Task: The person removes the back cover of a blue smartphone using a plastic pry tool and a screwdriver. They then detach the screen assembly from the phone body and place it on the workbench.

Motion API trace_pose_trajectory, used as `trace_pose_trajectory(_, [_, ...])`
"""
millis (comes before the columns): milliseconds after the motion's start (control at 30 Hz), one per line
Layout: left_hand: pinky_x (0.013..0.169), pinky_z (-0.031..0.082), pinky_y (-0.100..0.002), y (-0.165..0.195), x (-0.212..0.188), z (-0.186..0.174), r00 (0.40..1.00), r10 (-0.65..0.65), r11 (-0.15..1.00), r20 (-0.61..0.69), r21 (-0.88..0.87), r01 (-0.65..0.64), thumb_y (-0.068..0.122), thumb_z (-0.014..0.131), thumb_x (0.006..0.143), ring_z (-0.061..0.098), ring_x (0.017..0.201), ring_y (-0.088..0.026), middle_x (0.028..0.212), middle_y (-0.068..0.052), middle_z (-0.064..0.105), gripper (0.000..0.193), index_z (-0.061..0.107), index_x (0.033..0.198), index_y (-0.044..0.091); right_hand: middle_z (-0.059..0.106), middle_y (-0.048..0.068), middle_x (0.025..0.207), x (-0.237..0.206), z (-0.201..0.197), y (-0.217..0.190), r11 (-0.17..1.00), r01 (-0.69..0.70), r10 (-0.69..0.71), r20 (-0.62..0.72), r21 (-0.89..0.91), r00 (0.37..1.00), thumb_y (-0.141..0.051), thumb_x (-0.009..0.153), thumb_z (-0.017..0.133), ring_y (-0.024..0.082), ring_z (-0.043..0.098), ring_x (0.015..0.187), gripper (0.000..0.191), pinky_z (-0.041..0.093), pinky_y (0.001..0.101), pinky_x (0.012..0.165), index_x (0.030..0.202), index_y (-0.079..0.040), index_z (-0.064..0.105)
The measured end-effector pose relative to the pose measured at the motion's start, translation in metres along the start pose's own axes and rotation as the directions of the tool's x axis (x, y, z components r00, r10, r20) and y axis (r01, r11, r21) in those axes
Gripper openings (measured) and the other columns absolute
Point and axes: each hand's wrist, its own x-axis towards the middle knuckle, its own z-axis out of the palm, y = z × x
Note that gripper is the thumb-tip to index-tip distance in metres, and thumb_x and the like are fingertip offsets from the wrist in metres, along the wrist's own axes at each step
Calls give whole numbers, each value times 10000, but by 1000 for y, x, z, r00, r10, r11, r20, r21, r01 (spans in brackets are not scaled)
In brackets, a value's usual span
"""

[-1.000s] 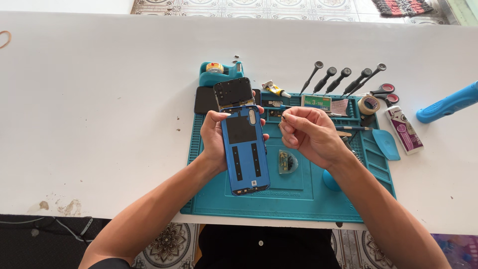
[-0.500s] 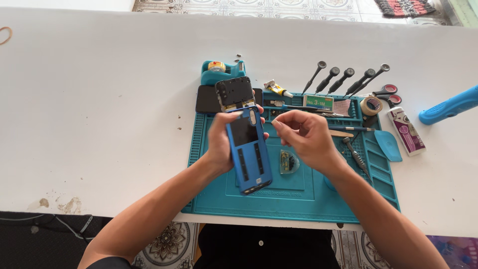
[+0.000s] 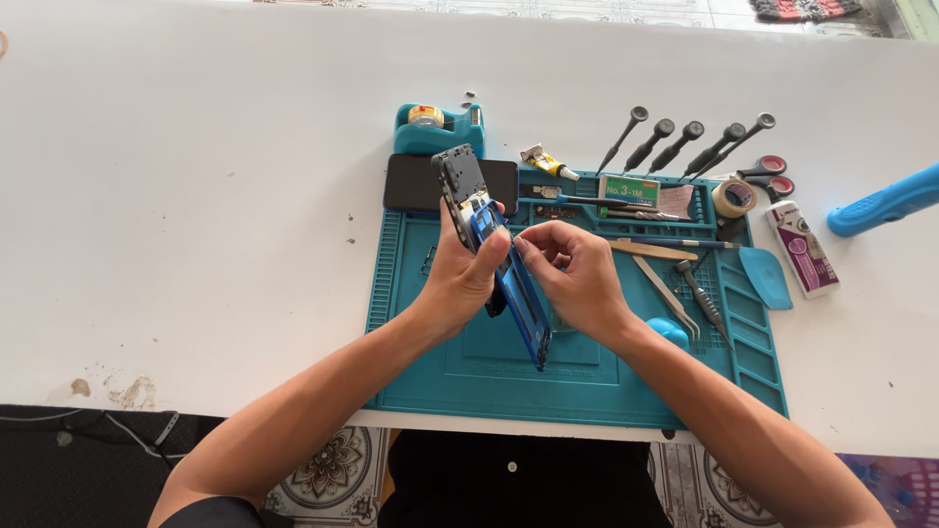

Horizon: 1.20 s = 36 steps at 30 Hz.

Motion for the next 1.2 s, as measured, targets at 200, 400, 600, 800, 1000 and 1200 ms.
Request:
trace_pose_trajectory(200, [848, 538, -278, 3, 1, 2, 1000, 20, 1000, 1, 5, -20, 706, 727, 812, 538, 1049, -106, 1190, -53, 469, 912, 305, 1360, 111, 663, -9, 704, -2, 2, -6, 996, 19, -24, -57, -91, 998, -177, 951, 703, 30, 536, 608, 181, 463, 218, 547, 990, -9, 759])
trace_pose_trajectory(400, [868, 526, -276, 3, 0, 3, 999, 42, 999, 25, 28, -42, 695, 737, 822, 539, 1044, -117, 1161, -67, 472, 931, 293, 1385, 101, 684, -6, 715, -2, 1, -7, 991, 52, -60, -63, -121, 996, -178, 931, 719, 30, 552, 603, 179, 471, 214, 550, 977, -11, 765])
trace_pose_trajectory(600, [867, 526, -271, 2, 0, 2, 999, 39, 998, -1, 59, -38, 712, 729, 821, 534, 1044, -109, 1152, -62, 482, 922, 314, 1368, 97, 664, -14, 711, -1, 0, -4, 997, 26, -28, -31, -72, 999, -174, 945, 707, 23, 533, 616, 181, 451, 203, 544, 1003, -14, 768])
trace_pose_trajectory(800, [830, 531, -273, 3, 0, 2, 999, 28, 997, -32, 72, -26, 722, 714, 829, 540, 1003, -115, 1120, -64, 490, 887, 366, 1335, 81, 691, -11, 733, 3, -6, -1, 998, -27, 29, 30, -59, 999, -167, 934, 711, 12, 532, 609, 184, 439, 192, 531, 1019, -19, 778])
trace_pose_trajectory(1000, [824, 539, -257, 6, 0, 3, 999, 34, 996, -37, 82, -31, 673, 730, 843, 550, 1005, -89, 1135, -41, 501, 858, 334, 1343, 99, 758, 4, 789, 3, -7, -2, 994, -4, 10, 58, -105, 998, -147, 890, 737, 11, 548, 606, 181, 454, 194, 531, 1012, -20, 784])
trace_pose_trajectory(1200, [770, 526, -224, 6, -1, 4, 999, 41, 998, -4, 51, -41, 664, 742, 844, 559, 938, -71, 1041, -36, 525, 878, 331, 1362, 86, 751, 1, 778, 3, -7, -1, 993, 5, 1, 48, -114, 999, -146, 905, 729, 12, 547, 611, 167, 461, 198, 537, 1007, -27, 786])
